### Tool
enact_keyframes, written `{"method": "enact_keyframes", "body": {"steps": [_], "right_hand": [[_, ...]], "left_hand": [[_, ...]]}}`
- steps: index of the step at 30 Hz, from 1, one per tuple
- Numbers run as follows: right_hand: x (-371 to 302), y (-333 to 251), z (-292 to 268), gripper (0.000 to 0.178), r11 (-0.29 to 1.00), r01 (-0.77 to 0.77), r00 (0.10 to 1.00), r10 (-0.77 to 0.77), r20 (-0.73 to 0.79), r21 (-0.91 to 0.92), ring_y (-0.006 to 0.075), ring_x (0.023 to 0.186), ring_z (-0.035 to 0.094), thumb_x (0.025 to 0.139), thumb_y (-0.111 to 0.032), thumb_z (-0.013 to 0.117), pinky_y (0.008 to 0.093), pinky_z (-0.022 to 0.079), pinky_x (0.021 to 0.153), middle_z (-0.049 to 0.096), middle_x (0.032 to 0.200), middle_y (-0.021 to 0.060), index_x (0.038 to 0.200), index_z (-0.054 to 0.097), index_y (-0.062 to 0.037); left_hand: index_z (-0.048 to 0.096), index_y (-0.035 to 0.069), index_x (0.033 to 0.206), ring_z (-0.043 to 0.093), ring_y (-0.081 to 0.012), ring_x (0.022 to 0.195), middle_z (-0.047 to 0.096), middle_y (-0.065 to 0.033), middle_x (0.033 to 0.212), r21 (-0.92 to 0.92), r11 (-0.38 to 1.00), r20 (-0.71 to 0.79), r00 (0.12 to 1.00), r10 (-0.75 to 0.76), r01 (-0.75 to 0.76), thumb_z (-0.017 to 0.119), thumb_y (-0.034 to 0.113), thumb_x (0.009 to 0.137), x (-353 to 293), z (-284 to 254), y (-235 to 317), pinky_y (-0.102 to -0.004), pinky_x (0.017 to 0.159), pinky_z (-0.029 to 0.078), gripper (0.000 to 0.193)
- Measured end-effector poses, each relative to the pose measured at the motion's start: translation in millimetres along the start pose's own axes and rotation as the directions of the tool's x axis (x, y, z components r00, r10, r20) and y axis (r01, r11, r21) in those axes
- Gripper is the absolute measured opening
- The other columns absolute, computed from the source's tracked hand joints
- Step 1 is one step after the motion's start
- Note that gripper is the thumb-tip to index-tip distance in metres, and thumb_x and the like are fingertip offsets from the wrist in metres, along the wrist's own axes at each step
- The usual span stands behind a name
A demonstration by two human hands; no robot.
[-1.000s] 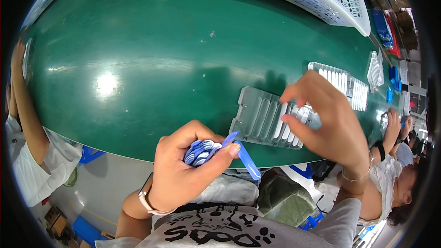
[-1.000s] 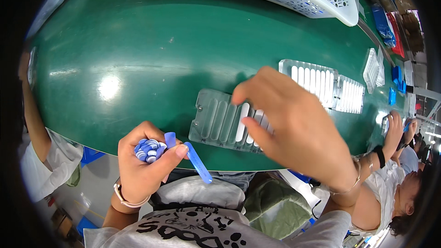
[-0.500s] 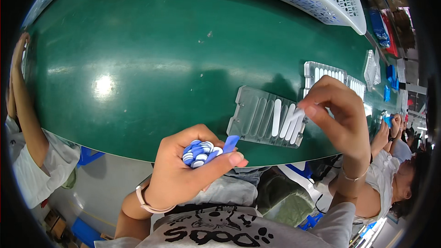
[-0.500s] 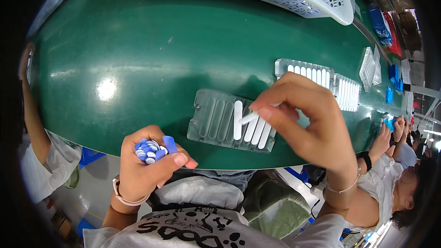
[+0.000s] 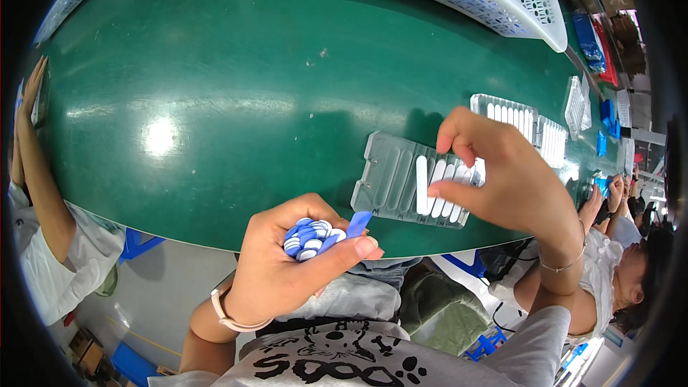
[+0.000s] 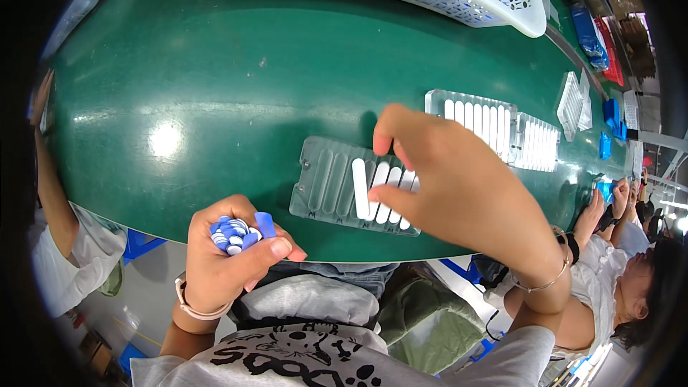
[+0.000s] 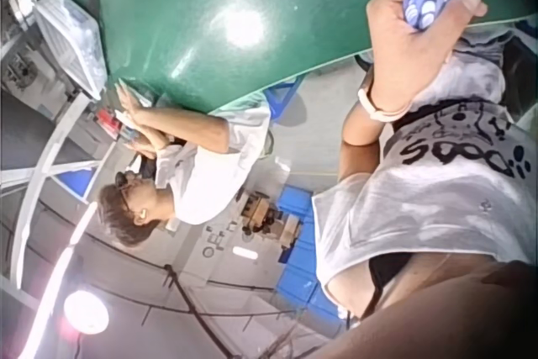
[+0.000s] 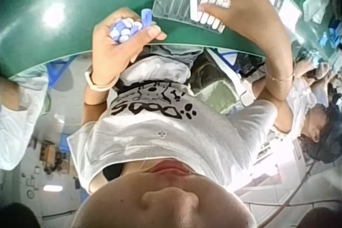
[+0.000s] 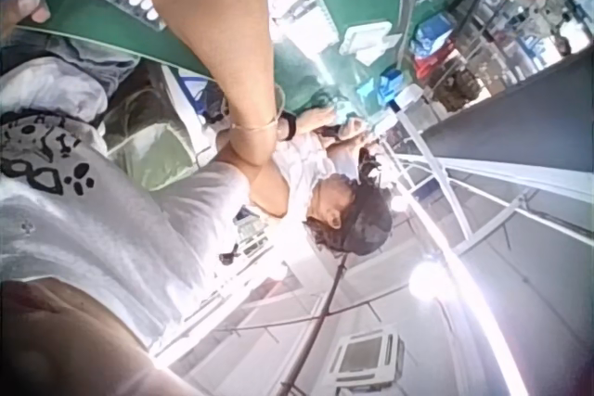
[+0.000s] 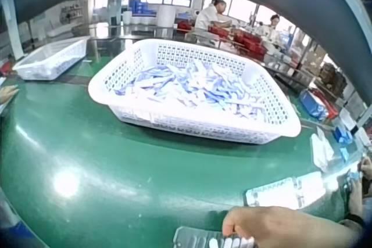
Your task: The person separates white strips from blue plastic holders by hand and inserts the white strips into slots in clear plastic trays. The person then aligns and presses the strips into the trays before reaching into a basket of parts.
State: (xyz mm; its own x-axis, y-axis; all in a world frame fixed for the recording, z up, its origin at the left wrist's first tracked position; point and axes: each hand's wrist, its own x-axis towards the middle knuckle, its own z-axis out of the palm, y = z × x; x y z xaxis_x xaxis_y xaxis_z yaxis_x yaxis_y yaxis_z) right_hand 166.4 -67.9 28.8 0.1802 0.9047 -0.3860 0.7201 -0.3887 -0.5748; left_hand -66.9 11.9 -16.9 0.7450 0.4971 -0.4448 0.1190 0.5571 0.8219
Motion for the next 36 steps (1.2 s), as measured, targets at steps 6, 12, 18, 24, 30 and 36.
{"method": "enact_keyframes", "body": {"steps": [6,12,18,24,30,36], "right_hand": [[-1,1,6,0.034,0.973,0.23,0.962,-0.225,-0.153,0.02,0.0183,0.075,0.049,0.065,-0.008,0.078,0.0293,0.04,0.066,0.048,0.08,0.0046,0.095,0.061,-0.0053],[0,7,16,0.041,0.968,0.239,0.959,-0.248,-0.139,-0.077,0.0218,0.089,0.049,0.066,-0.011,0.079,0.0312,0.041,0.078,0.046,0.096,0.0079,0.103,0.061,-0.0048],[-23,-5,36,0.04,0.954,-0.002,0.956,-0.086,-0.282,-0.298,0.0269,0.093,0.046,0.07,-0.01,0.076,0.0342,0.039,0.084,0.046,0.106,0.0112,0.106,0.059,-0.004],[-21,-12,35,0.03,0.955,0.29,0.908,-0.256,-0.332,0.057,0.0233,0.079,0.054,0.07,-0.005,0.074,0.0322,0.043,0.073,0.059,0.094,0.0107,0.099,0.067,-0.0024],[-7,-13,33,0.018,0.746,0.593,0.805,-0.541,-0.242,0.303,0.0193,0.069,0.06,0.075,-0.002,0.072,0.029,0.046,0.061,0.068,0.083,0.0103,0.093,0.07,-0.0003],[-9,3,4,0.011,0.889,0.351,0.93,-0.294,-0.222,0.293,0.0226,0.075,0.06,0.07,-0.001,0.069,0.03,0.046,0.069,0.063,0.09,0.0106,0.08,0.065,-0.0004]], "left_hand": [[0.06,0.002,0.077,0.044,0.0015,0.049,0.056,0.0039,0.057,0.024,0.999,0.015,0.999,-0.037,0.037,0.075,0.011,0.081,0,1,1,-0.0176,0.042,0.029,0.018],[0.061,0.003,0.074,0.045,0.0,0.045,0.054,0.0042,0.055,0.017,0.997,0.039,0.996,-0.081,0.08,0.076,0.016,0.081,1,0,4,-0.0183,0.04,0.031,0.021],[0.061,0.002,0.073,0.046,-0.0014,0.042,0.052,0.0038,0.053,0.044,0.995,0.061,0.993,-0.097,0.094,0.076,0.021,0.081,0,2,4,-0.0196,0.038,0.032,0.025],[0.061,0.003,0.073,0.047,-0.0019,0.043,0.058,0.0014,0.057,0.1,0.982,0.119,0.978,-0.173,0.162,0.075,0.021,0.082,2,2,14,-0.0197,0.038,0.031,0.025],[0.063,-0.004,0.082,0.048,-0.0038,0.043,0.068,-0.0127,0.071,0.041,0.966,0.249,0.934,-0.256,0.254,0.073,0.003,0.078,2,4,23,-0.0187,0.037,0.033,0.013],[0.06,-0.007,0.113,0.043,-0.0036,0.048,0.068,-0.0145,0.08,-0.038,0.989,0.112,0.984,-0.137,0.142,0.06,0.009,0.087,1,5,18,-0.018,0.043,0.035,0.03]]}}
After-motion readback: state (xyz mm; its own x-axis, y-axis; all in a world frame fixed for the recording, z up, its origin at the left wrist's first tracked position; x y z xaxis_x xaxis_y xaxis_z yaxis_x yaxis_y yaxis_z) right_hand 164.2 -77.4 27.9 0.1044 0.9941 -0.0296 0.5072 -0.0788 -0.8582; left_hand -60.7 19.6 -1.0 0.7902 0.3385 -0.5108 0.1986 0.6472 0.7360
